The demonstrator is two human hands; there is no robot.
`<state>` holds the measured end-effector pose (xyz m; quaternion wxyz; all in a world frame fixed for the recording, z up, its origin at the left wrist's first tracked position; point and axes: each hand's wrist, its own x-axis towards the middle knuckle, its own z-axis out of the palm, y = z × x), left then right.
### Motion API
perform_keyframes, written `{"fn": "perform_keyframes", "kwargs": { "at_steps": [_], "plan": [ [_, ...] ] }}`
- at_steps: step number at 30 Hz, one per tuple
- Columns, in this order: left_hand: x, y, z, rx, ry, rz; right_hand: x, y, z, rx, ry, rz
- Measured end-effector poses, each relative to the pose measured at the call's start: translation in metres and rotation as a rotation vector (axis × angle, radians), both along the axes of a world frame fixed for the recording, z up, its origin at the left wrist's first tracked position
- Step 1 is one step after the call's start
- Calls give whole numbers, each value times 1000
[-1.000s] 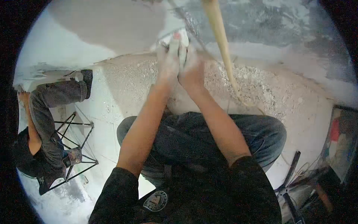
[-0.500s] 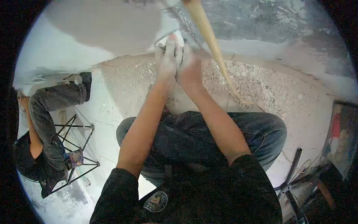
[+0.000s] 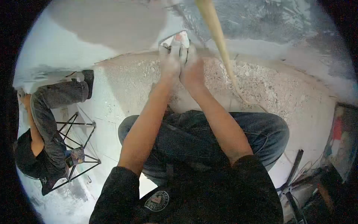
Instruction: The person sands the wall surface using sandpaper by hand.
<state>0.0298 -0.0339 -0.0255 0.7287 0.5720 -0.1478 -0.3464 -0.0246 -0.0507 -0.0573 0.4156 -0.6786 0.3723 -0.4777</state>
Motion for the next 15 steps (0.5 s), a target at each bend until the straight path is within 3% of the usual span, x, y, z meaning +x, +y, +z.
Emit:
{"fn": "perform_keyframes", "kwargs": {
  "at_steps": [3,4,7,11,15],
  "plan": [
    [7,5,17,146,-94,-62,-5,3,5,95,49,58],
    [1,2,14,24,45,-1,-5,-1,12,97,44,80],
    [2,-5,-9,-1,-98,48,-1,-2,10,5,11,26],
    [1,3,27,174,-164,-28,-2,-9,16,108,-22,103],
    [-2,2,11,77,-113,-34,2,-2,-3,47,-89,38]
  ]
}}
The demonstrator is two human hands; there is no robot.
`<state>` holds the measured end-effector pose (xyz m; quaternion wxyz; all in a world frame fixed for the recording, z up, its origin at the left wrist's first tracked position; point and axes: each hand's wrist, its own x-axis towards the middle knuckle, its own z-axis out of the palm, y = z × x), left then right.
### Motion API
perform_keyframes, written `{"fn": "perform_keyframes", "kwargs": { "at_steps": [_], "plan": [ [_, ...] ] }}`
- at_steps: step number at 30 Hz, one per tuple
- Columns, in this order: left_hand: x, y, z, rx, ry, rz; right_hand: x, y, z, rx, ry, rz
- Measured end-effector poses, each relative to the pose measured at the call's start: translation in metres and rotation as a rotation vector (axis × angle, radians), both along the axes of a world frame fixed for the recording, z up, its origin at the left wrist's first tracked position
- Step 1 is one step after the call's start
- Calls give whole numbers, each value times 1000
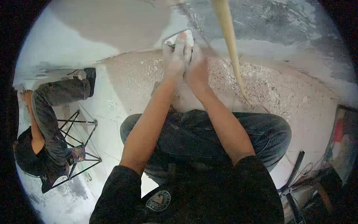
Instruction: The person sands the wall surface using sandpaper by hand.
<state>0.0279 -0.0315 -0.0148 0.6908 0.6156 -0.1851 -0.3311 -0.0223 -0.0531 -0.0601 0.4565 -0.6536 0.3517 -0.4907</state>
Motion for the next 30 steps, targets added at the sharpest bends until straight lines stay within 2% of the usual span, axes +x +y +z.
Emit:
{"fn": "perform_keyframes", "kwargs": {
  "at_steps": [1,2,4,5,9,11,14,15,16,19,21,23,25,26,28,30],
  "plan": [
    [-4,1,19,107,123,73,-2,0,21,-14,33,-3],
    [-2,2,22,116,125,72,-3,0,23,-14,52,-3],
    [3,5,20,-11,32,-49,-2,-3,19,-36,40,13],
    [7,0,9,63,47,-12,-1,-6,15,-67,7,32],
    [-1,-4,14,-22,30,52,0,-4,17,6,-49,-7],
    [4,-1,23,37,-107,2,-5,-9,31,-62,133,-17],
    [9,-6,2,162,-217,29,-4,-3,15,-32,13,20],
    [-3,-4,-4,97,-91,101,-4,-3,12,-41,10,15],
    [1,-6,2,91,-96,93,-2,1,17,-56,-23,-17],
    [3,0,26,-74,-65,-48,-3,-1,30,-59,-5,-35],
    [12,-3,-13,-11,-131,-14,-5,-2,26,-62,46,-17],
    [13,-9,-10,23,-211,19,-4,-4,21,-81,47,-21],
    [8,-6,-2,66,-41,-36,-4,-9,25,-140,12,-18],
    [7,-4,10,74,-41,-38,-4,-8,29,-178,-16,-6],
    [10,3,26,53,-32,-121,-4,-6,27,-71,-36,33],
    [7,-3,0,36,-99,-34,-3,-6,25,7,-60,73]
  ]
}}
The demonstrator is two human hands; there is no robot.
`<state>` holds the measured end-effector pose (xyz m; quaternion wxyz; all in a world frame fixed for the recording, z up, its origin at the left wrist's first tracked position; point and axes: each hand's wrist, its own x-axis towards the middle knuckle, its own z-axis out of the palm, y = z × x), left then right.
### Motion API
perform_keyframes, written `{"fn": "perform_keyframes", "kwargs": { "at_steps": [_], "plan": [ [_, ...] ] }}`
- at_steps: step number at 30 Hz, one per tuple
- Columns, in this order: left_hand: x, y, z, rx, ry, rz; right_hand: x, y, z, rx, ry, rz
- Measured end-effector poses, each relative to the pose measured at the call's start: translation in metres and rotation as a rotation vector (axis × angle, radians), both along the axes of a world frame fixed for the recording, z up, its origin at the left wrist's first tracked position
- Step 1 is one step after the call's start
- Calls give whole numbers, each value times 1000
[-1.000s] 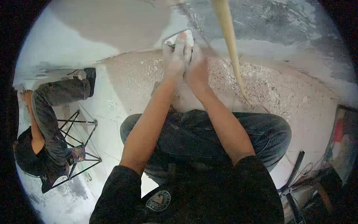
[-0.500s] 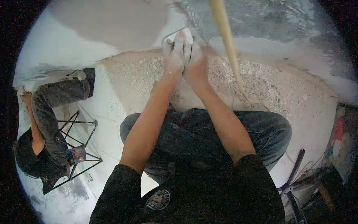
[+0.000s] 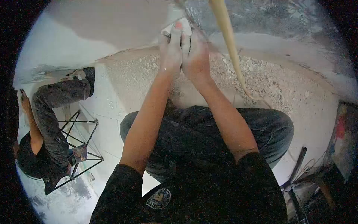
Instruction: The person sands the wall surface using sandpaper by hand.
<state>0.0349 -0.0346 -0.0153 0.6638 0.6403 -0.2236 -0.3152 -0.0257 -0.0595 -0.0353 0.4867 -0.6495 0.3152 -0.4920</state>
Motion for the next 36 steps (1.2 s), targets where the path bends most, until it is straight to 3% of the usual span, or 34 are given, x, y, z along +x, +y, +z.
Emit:
{"fn": "perform_keyframes", "kwargs": {
  "at_steps": [3,5,7,8,9,11,14,18,23,28,33,34,36],
  "plan": [
    [-1,-5,9,-56,-84,47,0,-2,1,-66,65,-95],
    [2,1,23,-53,-83,26,-7,-1,23,-14,192,-19],
    [6,6,36,-88,35,-246,-8,1,11,-47,188,-35],
    [5,4,26,-97,30,-245,-6,-2,6,-107,171,-59],
    [1,2,9,-67,41,-107,-4,3,-2,8,87,-26],
    [-5,0,13,26,77,87,-2,2,7,-45,88,-46],
    [-1,2,19,-97,95,-21,-6,4,15,-40,135,-59],
    [-5,-1,11,18,-79,61,-6,-5,-4,-100,165,-51],
    [-2,7,26,-47,74,-99,-7,2,11,-97,151,-67],
    [-8,1,23,47,-27,40,0,-5,0,-220,70,-113],
    [0,9,27,14,87,-160,-6,0,6,-110,215,-69],
    [-2,6,24,3,83,-158,-5,-1,4,-122,211,-67],
    [-8,-4,13,-36,-45,100,1,-2,-4,-119,18,-90]
  ]
}}
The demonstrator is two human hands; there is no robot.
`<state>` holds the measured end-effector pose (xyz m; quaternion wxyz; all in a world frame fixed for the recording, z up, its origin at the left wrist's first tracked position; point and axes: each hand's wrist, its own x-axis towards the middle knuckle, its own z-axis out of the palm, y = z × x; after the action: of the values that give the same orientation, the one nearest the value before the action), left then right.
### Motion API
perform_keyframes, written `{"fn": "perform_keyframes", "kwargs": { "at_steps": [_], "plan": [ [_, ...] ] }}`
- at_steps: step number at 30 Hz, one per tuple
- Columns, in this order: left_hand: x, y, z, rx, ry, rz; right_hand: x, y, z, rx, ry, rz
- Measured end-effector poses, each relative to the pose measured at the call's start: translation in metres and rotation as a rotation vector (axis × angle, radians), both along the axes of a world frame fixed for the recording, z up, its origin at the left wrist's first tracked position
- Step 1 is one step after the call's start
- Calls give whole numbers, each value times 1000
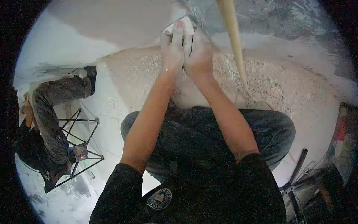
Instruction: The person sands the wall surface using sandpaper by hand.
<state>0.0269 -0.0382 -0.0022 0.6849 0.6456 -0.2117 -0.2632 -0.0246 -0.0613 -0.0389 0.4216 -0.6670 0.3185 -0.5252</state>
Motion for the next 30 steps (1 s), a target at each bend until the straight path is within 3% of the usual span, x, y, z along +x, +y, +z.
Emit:
{"fn": "perform_keyframes", "kwargs": {
  "at_steps": [4,6,8,9,12,15,18,23,25,28,30],
  "plan": [
    [6,9,20,-78,-67,-133,-12,5,19,15,193,23],
    [7,7,0,-53,19,-122,-4,-3,0,-68,174,-11],
    [2,2,2,131,-15,110,-5,4,7,-44,109,1],
    [2,6,1,69,137,-1,-4,7,8,-17,125,-12],
    [8,12,0,-15,114,-87,-6,13,17,50,134,10],
    [7,11,2,70,139,-56,-4,11,14,49,127,20],
    [11,2,-30,101,93,2,-1,6,-5,13,98,-9],
    [5,0,-33,-45,190,24,-3,8,-10,143,200,9],
    [13,0,-29,-28,-79,-62,-4,5,-3,59,29,31],
    [4,3,-24,105,-94,46,-5,5,-14,101,107,34],
    [8,1,-47,25,-124,0,-3,8,-31,45,204,-28]
  ]
}}
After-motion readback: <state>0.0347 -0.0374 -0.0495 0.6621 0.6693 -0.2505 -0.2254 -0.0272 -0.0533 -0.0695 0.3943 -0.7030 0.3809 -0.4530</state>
